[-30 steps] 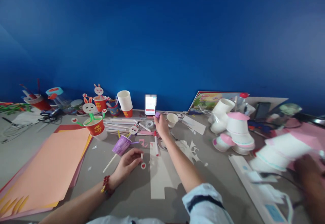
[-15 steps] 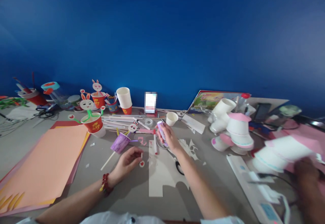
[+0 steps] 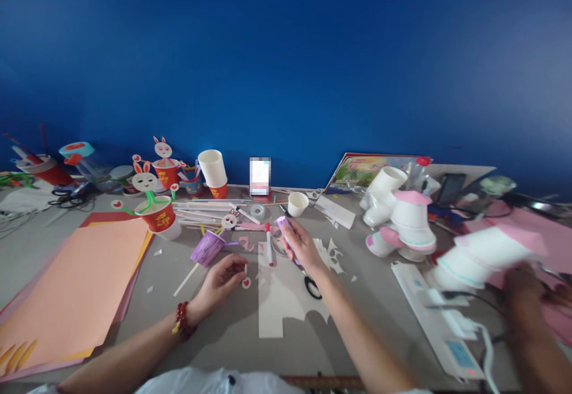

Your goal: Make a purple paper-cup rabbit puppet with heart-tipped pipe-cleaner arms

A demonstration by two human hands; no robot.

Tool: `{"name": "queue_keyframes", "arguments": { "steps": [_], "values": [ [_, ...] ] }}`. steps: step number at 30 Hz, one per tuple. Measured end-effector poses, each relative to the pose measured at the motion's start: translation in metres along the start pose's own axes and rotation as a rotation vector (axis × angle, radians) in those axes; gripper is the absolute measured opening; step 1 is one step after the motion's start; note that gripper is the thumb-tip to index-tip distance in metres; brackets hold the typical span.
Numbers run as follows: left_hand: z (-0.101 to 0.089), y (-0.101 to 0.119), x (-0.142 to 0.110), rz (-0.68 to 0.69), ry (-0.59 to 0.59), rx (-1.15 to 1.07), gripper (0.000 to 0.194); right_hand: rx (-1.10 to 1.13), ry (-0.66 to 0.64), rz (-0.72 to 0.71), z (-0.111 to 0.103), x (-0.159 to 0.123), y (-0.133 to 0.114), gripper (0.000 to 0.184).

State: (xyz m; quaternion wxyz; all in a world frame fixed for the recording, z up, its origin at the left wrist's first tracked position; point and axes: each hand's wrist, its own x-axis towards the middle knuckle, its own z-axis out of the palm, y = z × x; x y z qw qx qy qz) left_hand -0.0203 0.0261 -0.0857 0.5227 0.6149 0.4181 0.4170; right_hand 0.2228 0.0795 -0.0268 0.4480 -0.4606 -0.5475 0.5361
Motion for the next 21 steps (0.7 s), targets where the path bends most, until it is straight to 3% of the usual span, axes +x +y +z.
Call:
{"name": "queue_keyframes", "arguments": {
  "steps": [4,6,8,10,15,21],
  "values": [
    [0.000,-0.002,0.000,-0.003,-0.015,-0.027,0.022,-0.571,0.058,0.038,-0.016,0.013,0.002,0.046],
    [0.000,-0.003,0.000,0.000,-0.014,-0.026,0.023,-0.859,0.067,0.101,-0.022,0.024,0.002,0.043],
    [0.000,-0.003,0.000,0.000,-0.009,-0.027,0.024,-0.997,0.098,0.136,-0.025,0.035,0.002,0.033],
    [0.000,-0.001,0.000,-0.006,-0.008,-0.046,0.025,-1.089,0.134,0.146,-0.024,0.044,0.001,0.028],
    [0.001,0.001,0.001,-0.017,0.001,-0.104,0.027,-1.240,0.137,0.159,-0.023,0.049,-0.005,0.041],
    [-0.001,-0.001,0.001,-0.069,0.003,-0.222,0.032,-1.114,0.001,0.165,-0.035,0.022,-0.014,0.030]
  ]
}}
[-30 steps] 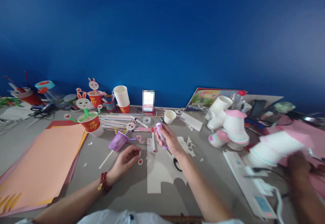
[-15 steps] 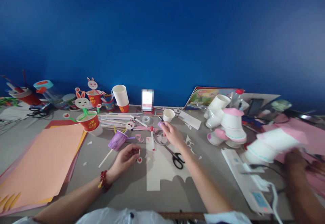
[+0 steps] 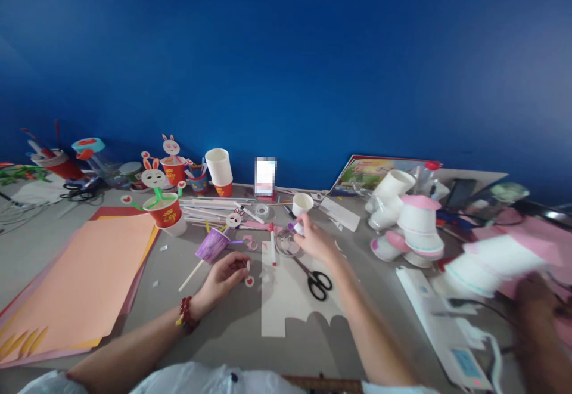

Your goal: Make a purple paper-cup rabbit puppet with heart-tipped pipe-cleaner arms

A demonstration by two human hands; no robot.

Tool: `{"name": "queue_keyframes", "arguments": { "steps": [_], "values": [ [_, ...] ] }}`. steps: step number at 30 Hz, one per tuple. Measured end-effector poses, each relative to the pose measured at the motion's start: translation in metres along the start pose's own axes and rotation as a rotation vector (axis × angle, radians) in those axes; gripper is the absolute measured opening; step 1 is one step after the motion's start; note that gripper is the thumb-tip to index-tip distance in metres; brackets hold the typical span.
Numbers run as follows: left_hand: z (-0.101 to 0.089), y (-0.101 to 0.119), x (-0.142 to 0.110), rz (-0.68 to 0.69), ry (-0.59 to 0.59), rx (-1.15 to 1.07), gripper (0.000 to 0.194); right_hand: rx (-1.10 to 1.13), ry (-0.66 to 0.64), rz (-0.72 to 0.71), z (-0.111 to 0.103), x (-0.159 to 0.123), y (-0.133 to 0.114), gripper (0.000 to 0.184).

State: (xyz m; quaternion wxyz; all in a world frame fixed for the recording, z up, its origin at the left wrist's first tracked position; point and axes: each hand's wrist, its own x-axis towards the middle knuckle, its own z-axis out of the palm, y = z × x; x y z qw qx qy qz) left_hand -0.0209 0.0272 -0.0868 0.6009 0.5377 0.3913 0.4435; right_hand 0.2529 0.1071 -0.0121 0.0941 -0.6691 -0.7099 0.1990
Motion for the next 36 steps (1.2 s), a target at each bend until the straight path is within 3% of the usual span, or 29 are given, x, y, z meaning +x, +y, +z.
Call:
{"name": "queue_keyframes", "arguments": {
  "steps": [5,7,10,12,16,22,31,36],
  "values": [
    [-0.003,0.013,0.000,-0.024,-0.004,-0.225,0.033,0.825,-0.264,-0.288,0.002,-0.049,-0.015,0.023],
    [-0.005,0.019,0.000,-0.003,-0.027,-0.278,0.027,0.963,-0.314,-0.329,0.004,-0.065,-0.025,0.023],
    [-0.006,0.027,-0.002,0.026,-0.069,-0.337,0.023,1.095,-0.269,-0.346,0.012,-0.076,-0.036,0.034],
    [-0.006,0.030,-0.003,0.035,-0.076,-0.360,0.024,1.084,-0.225,-0.347,0.020,-0.078,-0.039,0.040],
    [-0.006,0.033,-0.005,0.033,-0.060,-0.357,0.028,0.912,-0.142,-0.299,0.030,-0.081,-0.045,0.032],
    [-0.004,0.036,-0.006,0.079,-0.074,-0.321,0.028,0.889,0.014,-0.251,0.028,-0.095,-0.056,0.023],
    [-0.002,0.035,-0.009,0.097,-0.123,-0.280,0.027,0.910,0.330,-0.444,0.034,-0.100,-0.077,0.015],
    [-0.003,0.035,-0.010,0.132,-0.125,-0.206,0.021,0.727,0.381,-0.578,0.034,-0.101,-0.084,0.024]
  ]
}}
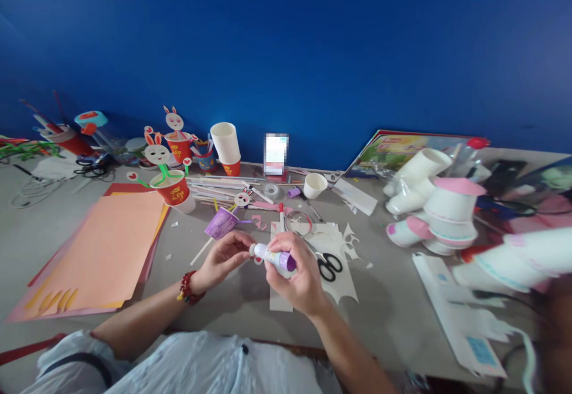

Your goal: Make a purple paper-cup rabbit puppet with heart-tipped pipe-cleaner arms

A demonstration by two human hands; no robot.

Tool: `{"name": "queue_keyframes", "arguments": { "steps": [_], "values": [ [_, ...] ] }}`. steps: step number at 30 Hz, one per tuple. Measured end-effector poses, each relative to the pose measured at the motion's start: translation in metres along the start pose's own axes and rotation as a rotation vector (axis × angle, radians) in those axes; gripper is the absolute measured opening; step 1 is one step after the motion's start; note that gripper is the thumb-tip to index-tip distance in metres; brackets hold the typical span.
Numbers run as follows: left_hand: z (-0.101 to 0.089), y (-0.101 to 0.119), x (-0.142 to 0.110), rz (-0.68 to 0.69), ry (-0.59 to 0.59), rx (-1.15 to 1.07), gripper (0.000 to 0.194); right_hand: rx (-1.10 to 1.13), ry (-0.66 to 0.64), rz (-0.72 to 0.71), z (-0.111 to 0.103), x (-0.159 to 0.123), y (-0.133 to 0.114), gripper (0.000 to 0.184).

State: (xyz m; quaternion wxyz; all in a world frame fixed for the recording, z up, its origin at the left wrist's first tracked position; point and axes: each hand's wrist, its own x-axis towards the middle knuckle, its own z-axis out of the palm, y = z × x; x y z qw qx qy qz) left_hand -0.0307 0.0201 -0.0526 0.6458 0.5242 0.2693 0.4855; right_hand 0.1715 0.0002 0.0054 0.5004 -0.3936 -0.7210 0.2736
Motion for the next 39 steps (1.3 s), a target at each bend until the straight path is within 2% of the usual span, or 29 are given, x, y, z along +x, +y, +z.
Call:
{"name": "queue_keyframes", "arguments": {
  "steps": [6,20,39],
  "values": [
    [-0.0008,0.0021,-0.0004,0.009,-0.017,0.084,0.017,-0.075,-0.025,-0.101,0.0034,0.0036,-0.0042,0.030],
    [-0.0029,-0.0019,-0.0002,0.074,-0.030,0.136,0.012,-0.074,-0.066,-0.133,0.0042,0.0074,-0.0005,0.029],
    [-0.0030,-0.0024,-0.0006,0.086,-0.007,0.160,0.009,-0.120,-0.112,-0.172,0.0041,0.0075,0.0028,0.032]
  ]
}}
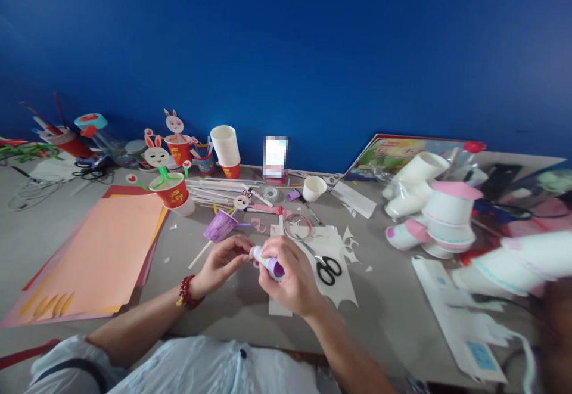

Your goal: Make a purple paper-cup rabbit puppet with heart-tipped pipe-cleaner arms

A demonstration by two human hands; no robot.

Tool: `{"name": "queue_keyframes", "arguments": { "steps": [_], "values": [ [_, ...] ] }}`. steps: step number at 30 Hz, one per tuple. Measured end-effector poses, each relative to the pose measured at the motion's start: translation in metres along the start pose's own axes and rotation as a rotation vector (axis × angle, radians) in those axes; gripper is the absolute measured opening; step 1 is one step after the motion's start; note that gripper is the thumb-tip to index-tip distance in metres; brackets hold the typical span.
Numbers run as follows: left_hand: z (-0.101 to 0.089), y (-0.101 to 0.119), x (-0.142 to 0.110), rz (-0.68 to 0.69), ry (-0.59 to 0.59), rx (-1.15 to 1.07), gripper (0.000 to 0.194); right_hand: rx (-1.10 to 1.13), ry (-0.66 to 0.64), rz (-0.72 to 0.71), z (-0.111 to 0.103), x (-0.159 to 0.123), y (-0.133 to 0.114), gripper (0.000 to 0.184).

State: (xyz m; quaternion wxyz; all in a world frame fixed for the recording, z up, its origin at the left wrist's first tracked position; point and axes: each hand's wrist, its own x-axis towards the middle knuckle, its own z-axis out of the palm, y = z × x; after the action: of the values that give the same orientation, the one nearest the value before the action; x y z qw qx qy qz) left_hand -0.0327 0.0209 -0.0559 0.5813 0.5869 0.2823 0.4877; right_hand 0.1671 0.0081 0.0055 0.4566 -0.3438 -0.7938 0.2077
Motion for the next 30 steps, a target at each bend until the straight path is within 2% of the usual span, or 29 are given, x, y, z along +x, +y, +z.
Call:
{"name": "queue_keyframes", "arguments": {
  "steps": [12,30],
  "values": [
    [-0.0007,0.0018,0.0033,0.025,0.014,0.006,0.009,0.008,-0.025,-0.029,0.0003,0.0018,-0.0004,0.033],
    [-0.0010,-0.0016,0.0025,-0.046,0.017,-0.009,0.012,-0.004,-0.024,-0.022,0.0013,0.0027,0.0046,0.032]
  ]
}}
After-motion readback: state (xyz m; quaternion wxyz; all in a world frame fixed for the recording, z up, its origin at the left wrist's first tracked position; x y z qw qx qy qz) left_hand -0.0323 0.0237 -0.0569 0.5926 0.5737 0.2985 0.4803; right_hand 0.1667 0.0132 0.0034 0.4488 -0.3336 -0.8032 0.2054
